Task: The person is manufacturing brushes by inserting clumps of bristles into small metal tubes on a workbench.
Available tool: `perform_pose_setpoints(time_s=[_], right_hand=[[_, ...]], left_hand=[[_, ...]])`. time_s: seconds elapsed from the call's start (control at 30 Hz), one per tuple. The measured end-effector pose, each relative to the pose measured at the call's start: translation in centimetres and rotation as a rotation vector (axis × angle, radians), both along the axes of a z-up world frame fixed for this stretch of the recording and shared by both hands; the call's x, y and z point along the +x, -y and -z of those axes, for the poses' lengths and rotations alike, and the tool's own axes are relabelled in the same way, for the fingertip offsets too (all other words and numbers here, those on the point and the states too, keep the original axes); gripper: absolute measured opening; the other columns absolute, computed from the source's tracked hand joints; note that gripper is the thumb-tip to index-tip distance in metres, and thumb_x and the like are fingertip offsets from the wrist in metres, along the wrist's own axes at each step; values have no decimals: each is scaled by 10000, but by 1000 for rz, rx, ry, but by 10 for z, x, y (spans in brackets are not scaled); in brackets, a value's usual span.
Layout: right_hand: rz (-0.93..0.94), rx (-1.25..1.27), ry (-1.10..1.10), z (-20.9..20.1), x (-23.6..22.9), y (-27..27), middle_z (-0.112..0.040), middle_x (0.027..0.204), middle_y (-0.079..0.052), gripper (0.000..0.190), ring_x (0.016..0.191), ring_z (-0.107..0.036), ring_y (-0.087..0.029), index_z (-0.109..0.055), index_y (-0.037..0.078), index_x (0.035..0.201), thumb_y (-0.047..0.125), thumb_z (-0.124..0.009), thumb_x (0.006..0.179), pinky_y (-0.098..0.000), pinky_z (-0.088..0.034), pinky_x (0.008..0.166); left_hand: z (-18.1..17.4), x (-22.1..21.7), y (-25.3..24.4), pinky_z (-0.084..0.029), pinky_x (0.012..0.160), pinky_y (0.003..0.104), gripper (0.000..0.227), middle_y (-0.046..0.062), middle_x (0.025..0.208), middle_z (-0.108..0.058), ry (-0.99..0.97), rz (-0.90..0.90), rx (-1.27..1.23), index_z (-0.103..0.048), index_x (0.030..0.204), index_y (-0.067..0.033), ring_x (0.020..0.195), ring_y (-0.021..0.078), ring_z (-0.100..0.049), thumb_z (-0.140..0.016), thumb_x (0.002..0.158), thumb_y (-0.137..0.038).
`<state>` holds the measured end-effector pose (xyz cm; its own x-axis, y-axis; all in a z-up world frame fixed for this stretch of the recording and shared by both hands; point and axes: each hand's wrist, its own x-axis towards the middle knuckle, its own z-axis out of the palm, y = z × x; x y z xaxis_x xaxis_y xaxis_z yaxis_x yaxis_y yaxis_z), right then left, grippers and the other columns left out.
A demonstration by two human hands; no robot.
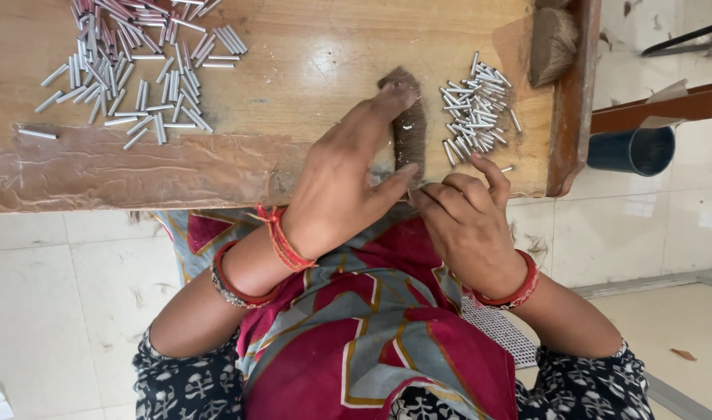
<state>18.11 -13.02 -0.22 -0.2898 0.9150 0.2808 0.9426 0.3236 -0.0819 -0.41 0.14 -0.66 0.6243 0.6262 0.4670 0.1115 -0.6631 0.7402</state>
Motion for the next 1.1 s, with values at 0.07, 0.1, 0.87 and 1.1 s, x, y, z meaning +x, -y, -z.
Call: perform_pose_setpoints(time_s=[0.07,0.1,0.87,1.1], right_hand=[[-43,7,56,-2,0,0,-652,1101,-24,273,1109,-568,-211,-752,55,1131,83,-779,860,-538,-344,1209],[-89,16,112,-4,0,-1,-648,1085,-40,275,1096,-577,-215,-748,41,1119,99,-788,853,-548,-353,1192],[-16,-98,-641,-14,1,11,-756,1059,-68,302,1025,-684,-224,-756,24,1115,55,-825,822,-528,-495,1186],[-74,-37,-515,-21,-1,16,-760,1027,-116,362,1026,-678,-255,-748,4,1078,-110,-712,736,-508,-537,1124]], left_hand=[[-4,-9,7,-480,1101,444,621,179,1399,-581,8,-20,-120,-496,1433,-11,1278,332,-586,-798,898,-105],[-7,-14,10,-586,910,387,503,172,1236,-670,17,-41,-238,-578,1357,-9,1050,295,-711,-780,906,-104],[18,-12,43,-523,567,229,43,36,784,-698,90,284,-899,-705,955,16,664,56,-640,-701,945,-26],[31,-10,46,-599,624,217,86,35,837,-722,137,334,-1021,-694,986,33,703,54,-690,-688,960,-49]])
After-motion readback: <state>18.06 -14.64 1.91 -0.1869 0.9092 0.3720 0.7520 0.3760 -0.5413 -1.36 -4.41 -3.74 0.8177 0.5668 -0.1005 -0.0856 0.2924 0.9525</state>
